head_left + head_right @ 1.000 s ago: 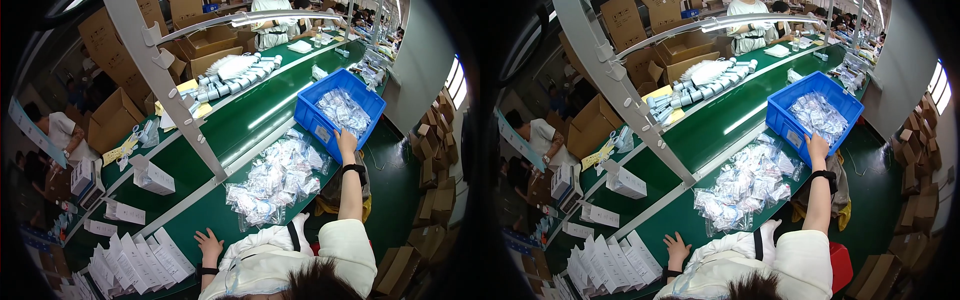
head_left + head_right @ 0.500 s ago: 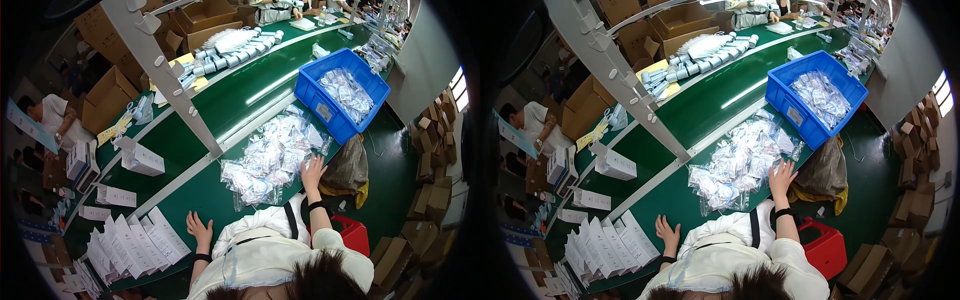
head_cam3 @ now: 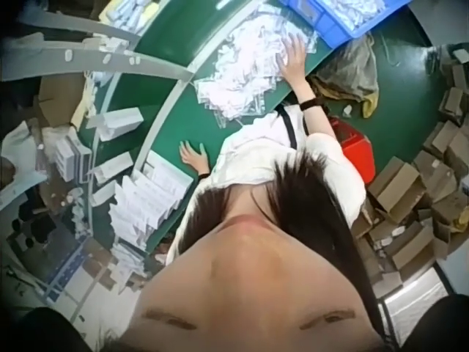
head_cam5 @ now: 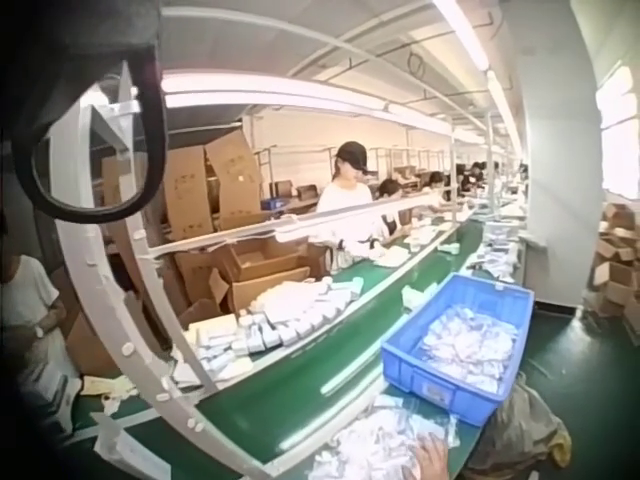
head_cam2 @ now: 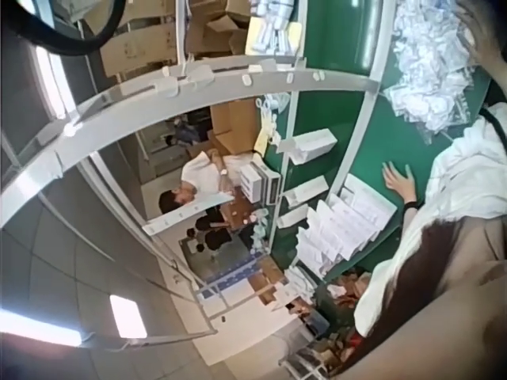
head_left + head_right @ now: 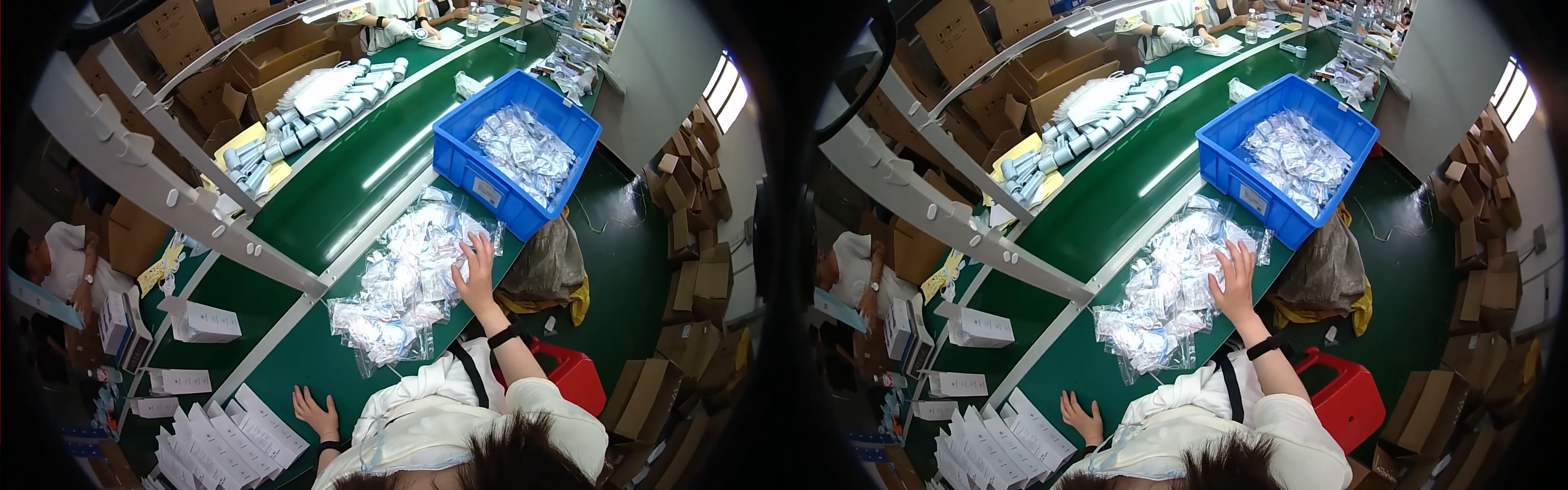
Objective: Packing electronic components into white cardboard boxes and organizing them on an assembly line.
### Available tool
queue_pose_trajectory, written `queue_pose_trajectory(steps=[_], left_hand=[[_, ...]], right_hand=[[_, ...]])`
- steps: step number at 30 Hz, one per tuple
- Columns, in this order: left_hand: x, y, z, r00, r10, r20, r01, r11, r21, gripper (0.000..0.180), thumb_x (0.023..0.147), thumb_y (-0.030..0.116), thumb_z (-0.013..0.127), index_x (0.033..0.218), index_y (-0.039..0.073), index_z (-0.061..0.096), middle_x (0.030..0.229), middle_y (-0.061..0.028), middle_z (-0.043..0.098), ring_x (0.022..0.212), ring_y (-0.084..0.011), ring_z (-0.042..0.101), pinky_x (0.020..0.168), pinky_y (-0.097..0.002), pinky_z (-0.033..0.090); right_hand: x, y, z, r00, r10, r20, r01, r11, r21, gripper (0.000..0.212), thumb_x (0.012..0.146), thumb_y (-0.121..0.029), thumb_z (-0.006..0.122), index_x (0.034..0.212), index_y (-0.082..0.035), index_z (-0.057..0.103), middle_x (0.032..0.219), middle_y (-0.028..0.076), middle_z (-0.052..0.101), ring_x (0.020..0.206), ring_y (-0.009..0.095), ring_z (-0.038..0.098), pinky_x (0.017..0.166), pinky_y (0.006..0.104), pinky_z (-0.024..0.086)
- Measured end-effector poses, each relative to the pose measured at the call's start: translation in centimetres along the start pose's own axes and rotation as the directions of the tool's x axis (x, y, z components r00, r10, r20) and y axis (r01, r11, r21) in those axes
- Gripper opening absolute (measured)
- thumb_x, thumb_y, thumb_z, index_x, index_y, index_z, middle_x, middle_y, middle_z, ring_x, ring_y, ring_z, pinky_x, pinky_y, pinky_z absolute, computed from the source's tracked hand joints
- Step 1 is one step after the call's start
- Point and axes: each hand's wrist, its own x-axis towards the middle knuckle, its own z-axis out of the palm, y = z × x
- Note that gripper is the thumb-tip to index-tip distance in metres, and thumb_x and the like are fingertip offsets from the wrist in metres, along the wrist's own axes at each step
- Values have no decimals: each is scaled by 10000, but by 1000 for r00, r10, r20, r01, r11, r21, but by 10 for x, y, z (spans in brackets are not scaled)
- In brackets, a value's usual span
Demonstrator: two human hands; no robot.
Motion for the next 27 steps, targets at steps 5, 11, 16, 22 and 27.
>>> queue_pose_trajectory(steps=[5, 11, 16, 22, 27], left_hand=[[-4, 6, -5, 999, -35, 30, 33, 998, 57, 538, 771, 315, 535, 1196, 21, 387, 1341, -128, 291, 1228, -310, 252, 972, -473, 179], [2, 14, -6, 995, -90, 44, 85, 991, 100, 503, 803, 307, 496, 1194, 13, 380, 1341, -133, 289, 1226, -311, 253, 974, -468, 180], [4, 22, -2, 979, -197, 54, 188, 972, 140, 495, 838, 323, 438, 1211, 9, 351, 1351, -143, 263, 1242, -309, 230, 982, -470, 166], [9, 58, 20, 919, -392, -48, 394, 897, 200, 499, 829, 282, 440, 1226, 4, 322, 1376, -145, 208, 1278, -320, 159, 1008, -488, 119], [25, 75, 26, 865, -501, -26, 500, 856, 134, 568, 765, 213, 490, 1248, -9, 292, 1392, -168, 159, 1292, -346, 103, 1015, -514, 85]], right_hand=[[141, 43, -70, 993, -22, -112, 7, 991, -136, 392, 672, -102, 620, 1047, -77, 507, 1127, 125, 456, 1142, 342, 363, 926, 503, 296], [239, 191, -53, 814, 457, 357, -72, 690, -720, 882, 602, -371, 718, 1316, -240, 218, 1369, 190, 138, 1241, 465, 102, 879, 653, 253], [253, 258, 11, 652, 534, 538, -32, 729, -684, 1102, 531, -472, 757, 1357, -344, 38, 1410, 195, -63, 1253, 491, -27, 867, 679, 239], [280, 305, 37, 588, 745, 314, -353, 586, -729, 1087, 555, -367, 773, 1355, -354, 38, 1387, 231, 38, 1217, 474, 188, 828, 637, 337], [290, 336, 42, 634, 711, 304, -326, 602, -729, 995, 573, -301, 766, 1347, -328, 141, 1347, 236, 166, 1122, 456, 351, 793, 581, 406]])
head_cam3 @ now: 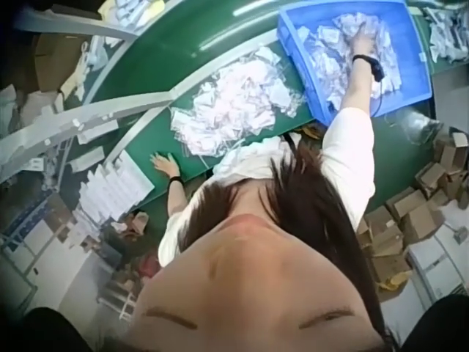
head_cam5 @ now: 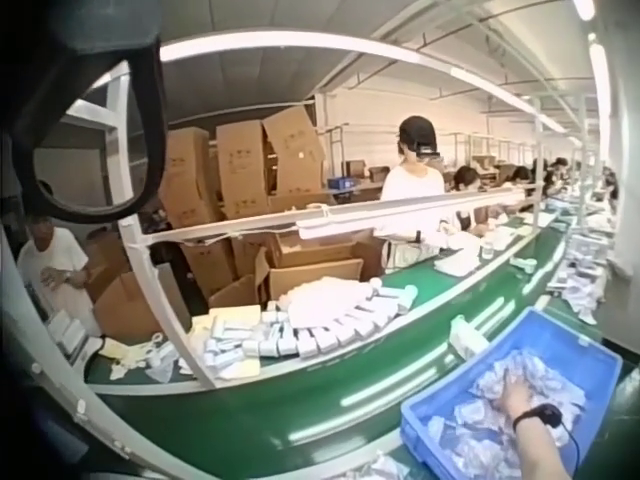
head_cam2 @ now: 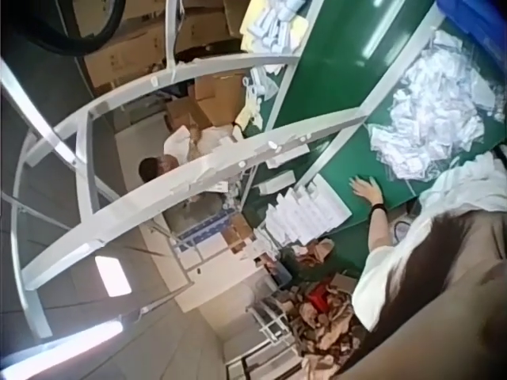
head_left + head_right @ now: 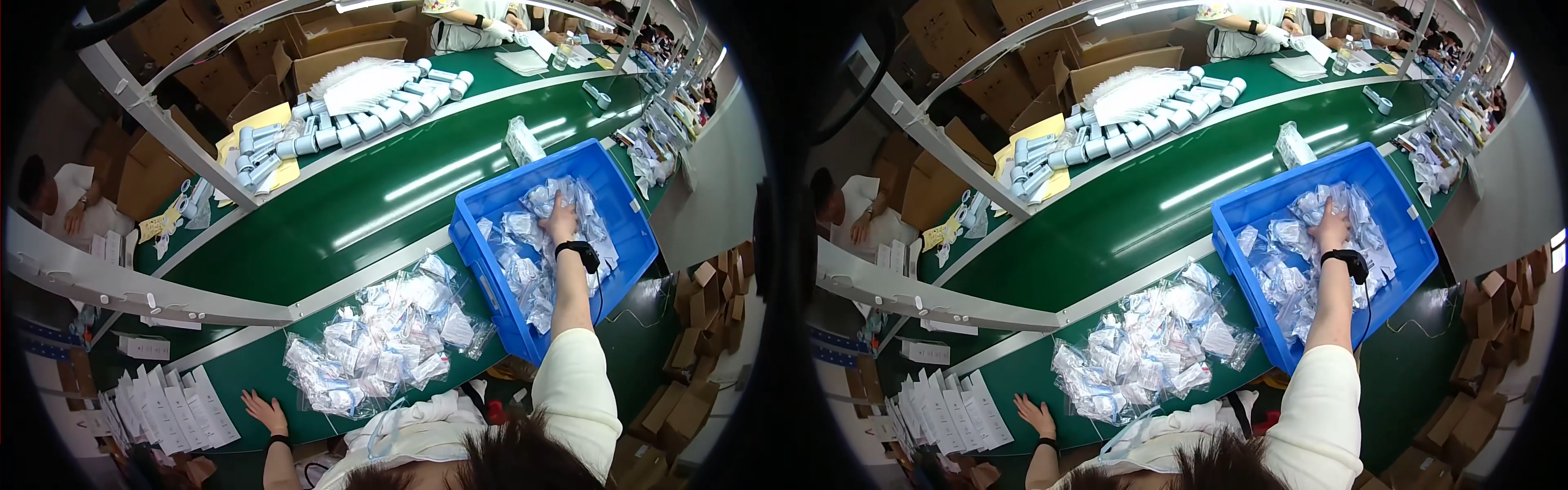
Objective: Packing electronic components into white cardboard boxes and organizing them on an assembly line.
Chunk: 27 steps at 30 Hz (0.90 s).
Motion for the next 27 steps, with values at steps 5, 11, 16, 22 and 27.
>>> queue_pose_trajectory(steps=[5, 11, 16, 22, 27], left_hand=[[-7, 6, 1, 998, -66, 14, 66, 997, 41, 607, 756, 207, 504, 1278, 8, 266, 1401, -177, 126, 1295, -351, 83, 1011, -523, 82], [-3, 11, 4, 997, -71, -4, 71, 997, 36, 616, 765, 230, 517, 1291, 35, 262, 1405, -180, 111, 1295, -361, 69, 1008, -533, 69], [3, 19, 5, 980, -197, 2, 197, 979, -47, 580, 784, 251, 526, 1278, 61, 289, 1401, -173, 125, 1296, -356, 71, 993, -568, 48], [16, 59, -1, 995, -49, -84, 37, 990, -137, 490, 770, 220, 562, 1194, 75, 364, 1371, -149, 210, 1281, -344, 138, 956, -625, 47], [41, 88, -6, 929, 202, -310, -335, 814, -474, 503, 747, 166, 593, 1184, 59, 367, 1336, -176, 252, 1238, -348, 206, 987, -524, 143]], right_hand=[[10, 6, 14, 956, -83, -282, 92, 996, 21, 796, 583, -239, 722, 1278, -245, 333, 1085, 231, 481, 924, 422, 522, 753, 460, 459], [30, 26, 1, 903, 97, -419, 56, 939, 339, 622, 605, -189, 689, 1179, -145, 453, 944, 196, 588, 898, 343, 565, 763, 392, 448], [22, 47, 3, 822, 194, -536, 177, 807, 563, 533, 629, -157, 666, 1126, -86, 485, 983, 175, 591, 930, 341, 553, 772, 379, 432], [-9, 54, -29, 798, 141, -586, 374, 647, 665, 499, 657, -125, 645, 1121, -37, 482, 962, 145, 593, 895, 269, 567, 771, 326, 421], [-102, 18, -107, 817, 27, -576, 558, 216, 801, 414, 697, -51, 614, 1090, -4, 489, 979, 85, 579, 874, 181, 548, 761, 279, 418]])
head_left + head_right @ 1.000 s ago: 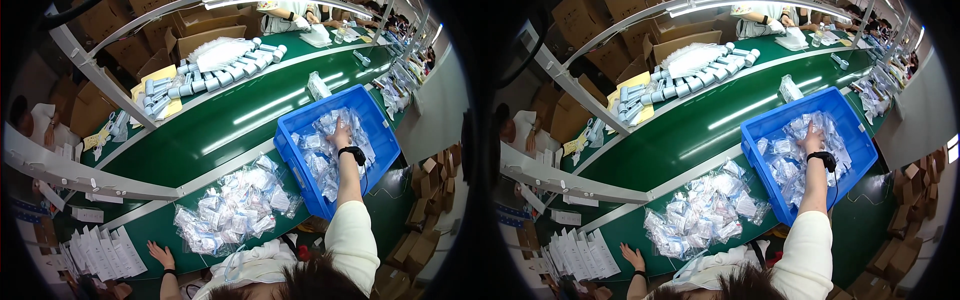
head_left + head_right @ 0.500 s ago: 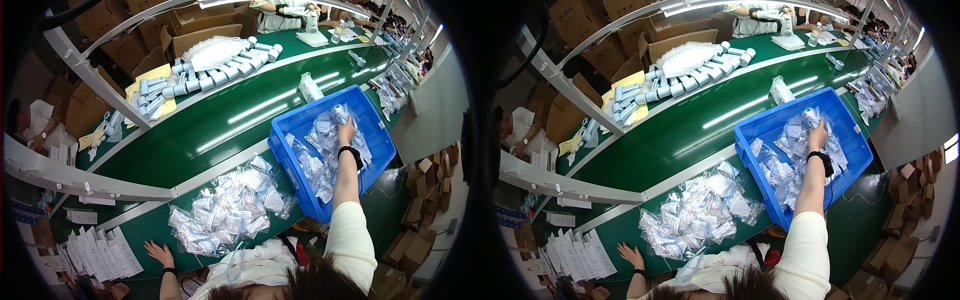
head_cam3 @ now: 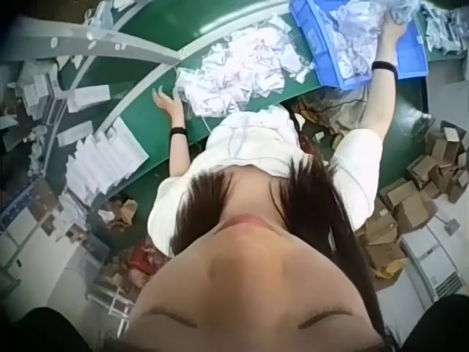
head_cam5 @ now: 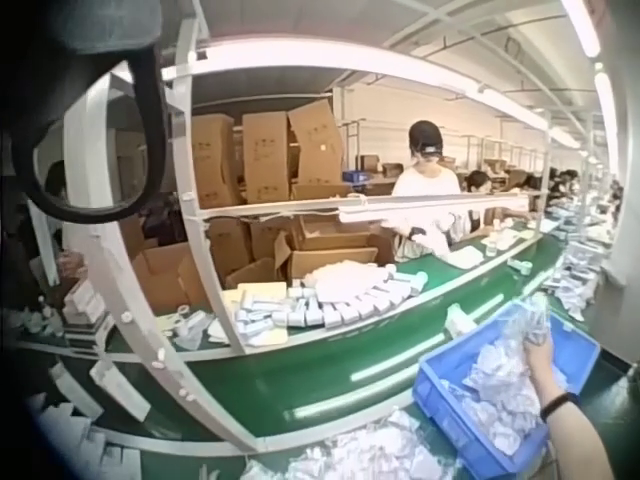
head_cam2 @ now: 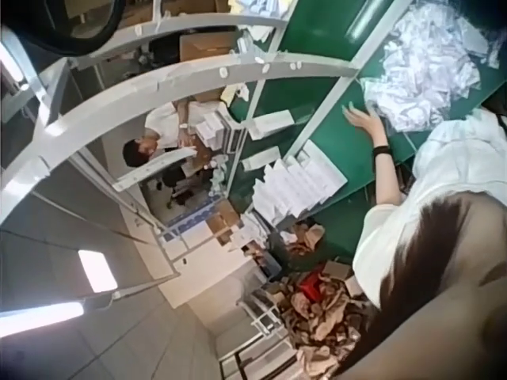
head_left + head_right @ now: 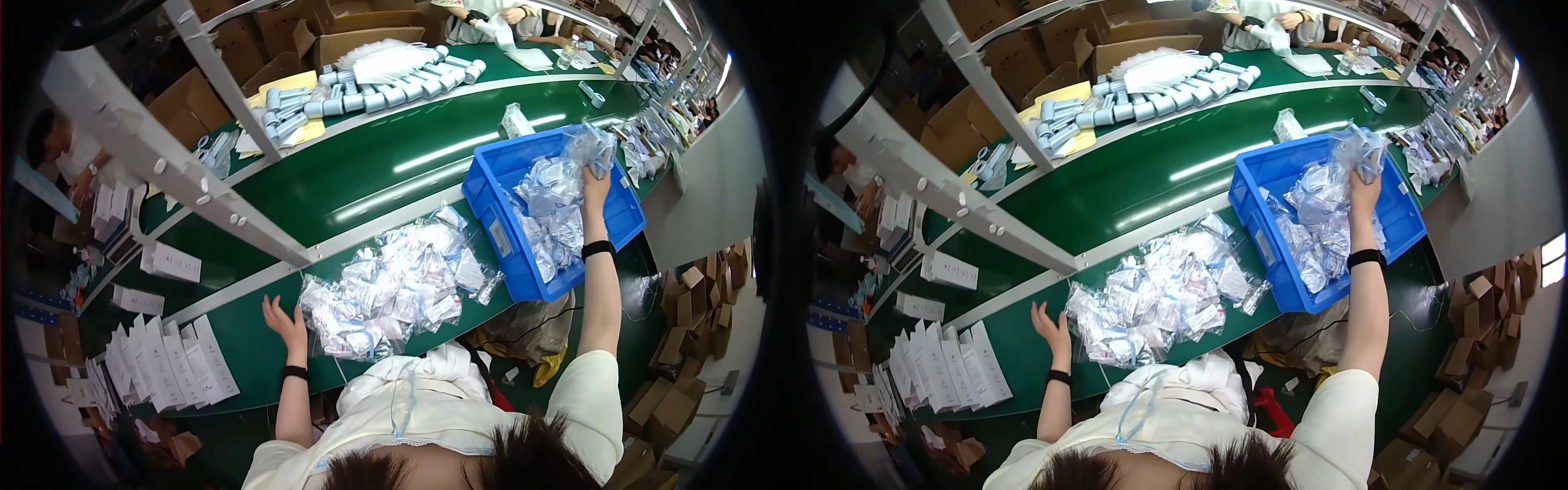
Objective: Packing electronic components into white cardboard boxes and organizing them on an assembly line.
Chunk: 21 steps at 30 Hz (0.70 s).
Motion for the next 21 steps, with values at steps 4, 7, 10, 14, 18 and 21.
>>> queue_pose_trajectory(steps=[4, 7, 10, 14, 18, 21], left_hand=[[15, 21, 1, 992, 6, 129, 29, 962, -270, 576, 724, 192, 636, 1211, 55, 359, 1344, -197, 218, 1232, -379, 194, 995, -473, 168], [-2, 23, 10, 966, 146, 215, -114, 981, -157, 602, 744, 230, 620, 1250, 67, 337, 1353, -185, 206, 1246, -374, 173, 1013, -451, 152], [-19, 27, 32, 924, 243, 294, -219, 969, -111, 623, 737, 256, 623, 1256, 67, 333, 1359, -187, 199, 1252, -386, 153, 1014, -452, 148], [-16, 50, 54, 904, 259, 340, -283, 959, 22, 603, 732, 233, 607, 1249, 64, 347, 1358, -181, 204, 1254, -367, 166, 1015, -440, 153], [0, 43, 72, 913, 296, 280, -194, 921, -338, 601, 728, 290, 605, 1234, 59, 376, 1358, -172, 208, 1252, -361, 181, 1006, -445, 147], [11, 47, 62, 910, 89, 405, 302, 530, -793, 542, 751, 276, 570, 1211, 43, 404, 1357, -141, 223, 1257, -332, 186, 1010, -429, 145]], right_hand=[[-48, -42, 9, 996, 23, 86, -49, 950, 309, 405, 703, -10, 600, 1090, 10, 482, 988, 72, 566, 869, 160, 545, 753, 258, 423], [-132, -95, 37, 971, 26, 236, -110, 931, 348, 337, 717, -18, 600, 1044, 8, 525, 984, 81, 571, 872, 147, 537, 757, 253, 420], [-216, -110, 64, 924, -166, 345, 127, 983, 133, 338, 659, 34, 596, 988, 17, 521, 926, 106, 582, 847, 160, 557, 705, 281, 449], [-312, -90, 109, 784, -320, 531, 334, 940, 73, 472, 572, 51, 612, 1022, -79, 553, 902, 131, 584, 774, 308, 586, 692, 322, 468], [-358, -82, 132, 531, -342, 775, 603, 796, -62, 523, 547, 8, 635, 1032, -161, 537, 963, 123, 541, 819, 326, 561, 670, 347, 472], [-374, -72, 144, 457, -303, 837, 682, 723, -111, 532, 548, -26, 640, 1039, -193, 521, 997, 105, 514, 864, 311, 546, 683, 368, 467]])
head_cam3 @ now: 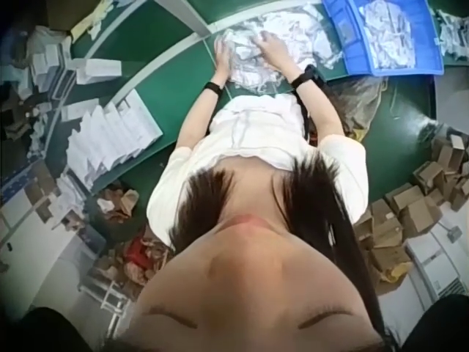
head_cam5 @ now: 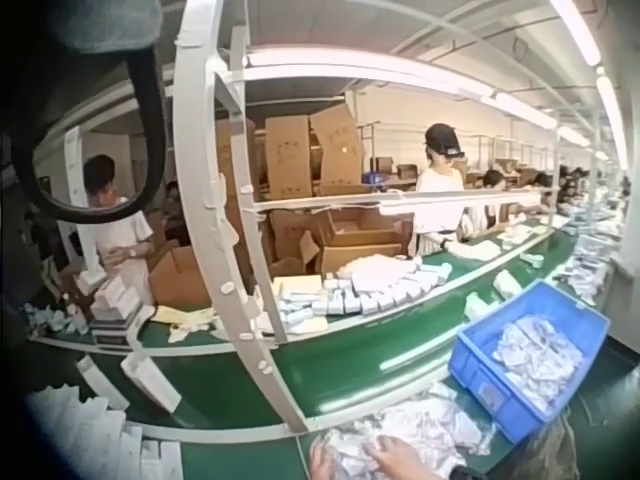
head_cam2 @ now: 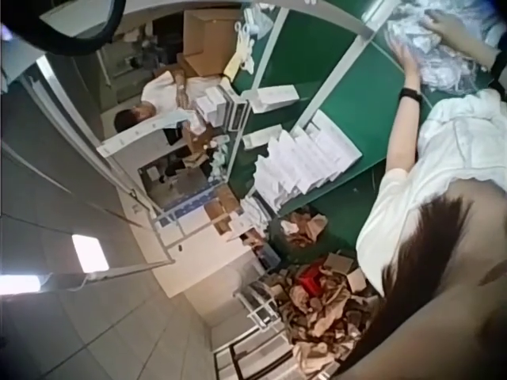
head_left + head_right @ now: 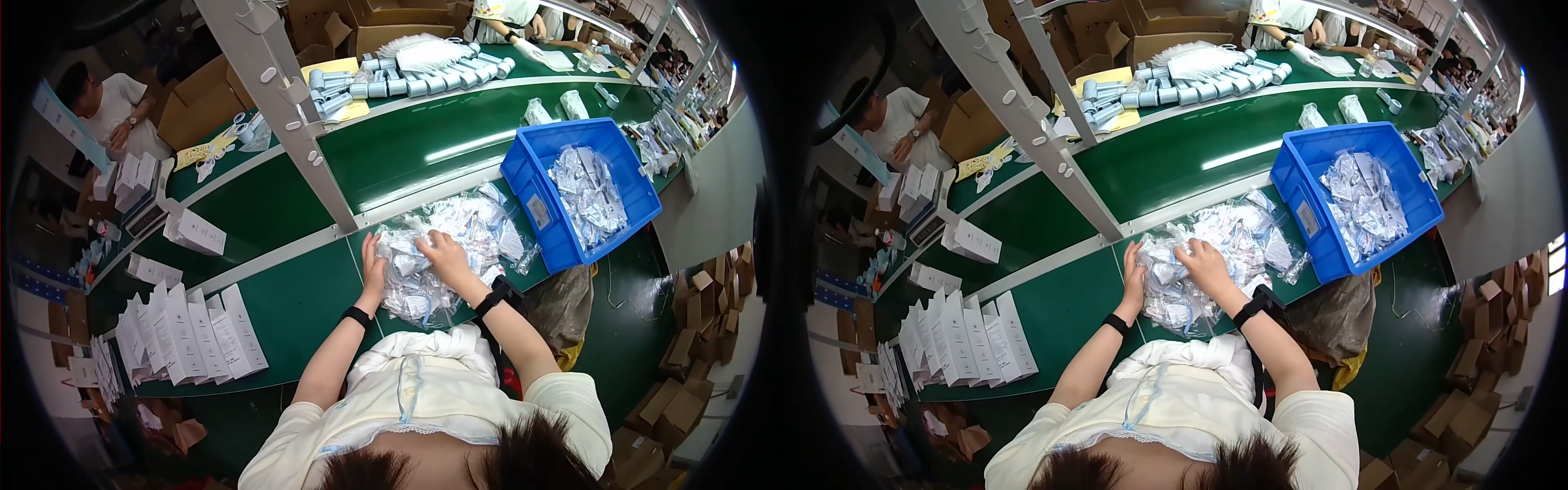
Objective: Packing electronic components into white cardboard boxes and organizing them on an assembly line.
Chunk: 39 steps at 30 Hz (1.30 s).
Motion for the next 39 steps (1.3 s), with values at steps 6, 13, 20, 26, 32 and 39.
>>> queue_pose_trajectory(steps=[6, 13, 20, 26, 32, 39], left_hand=[[12, 18, 0, 994, 87, 71, -105, 948, 302, 465, 772, 302, 554, 1183, 104, 463, 1345, -135, 263, 1255, -330, 195, 1006, -438, 153], [7, 6, -7, 987, 51, 149, -141, 715, 685, 430, 765, 372, 570, 1149, 186, 516, 1324, -145, 310, 1253, -317, 212, 991, -460, 163], [19, 27, -13, 975, 174, 141, -216, 573, 790, 496, 727, 378, 611, 1165, 180, 491, 1329, -117, 307, 1248, -323, 213, 947, -516, 180], [67, 29, 15, 938, 256, 235, -345, 605, 718, 486, 741, 373, 585, 1168, 163, 487, 1301, -122, 338, 1220, -309, 258, 932, -535, 209], [63, 24, 28, 927, -77, 368, -300, 439, 847, 446, 743, 388, 562, 1131, 169, 527, 1248, -133, 388, 1175, -297, 309, 935, -516, 216], [20, 28, 15, 956, 3, 293, -260, 471, 843, 421, 741, 382, 564, 1102, 167, 541, 1205, -117, 418, 1104, -285, 354, 903, -502, 246]], right_hand=[[15, -7, 17, 978, -76, 195, 98, 990, -104, 601, 552, -111, 665, 1110, -213, 468, 1127, 138, 423, 1054, 358, 419, 806, 518, 380], [30, -16, -32, 837, -66, 543, 75, 997, 5, 839, 577, -245, 707, 1306, -269, 292, 1351, 207, 205, 1253, 426, 150, 931, 622, 195], [20, 2, -49, 834, -87, 545, 34, 994, 106, 890, 592, -434, 708, 1334, -255, 251, 1404, 172, 113, 1291, 406, 40, 955, 633, 111], [-2, -2, -34, 857, -135, 497, 152, 988, 6, 870, 597, -448, 701, 1327, -239, 275, 1398, 161, 152, 1296, 381, 66, 952, 634, 120], [-13, -5, -19, 898, -9, 440, 29, 999, -40, 850, 587, -410, 696, 1318, -230, 302, 1399, 144, 159, 1298, 375, 70, 958, 624, 120], [-20, 5, -20, 933, 25, 358, -98, 978, 187, 793, 575, -224, 627, 1310, -249, 331, 1404, 158, 133, 1300, 385, 21, 991, 589, 49]])
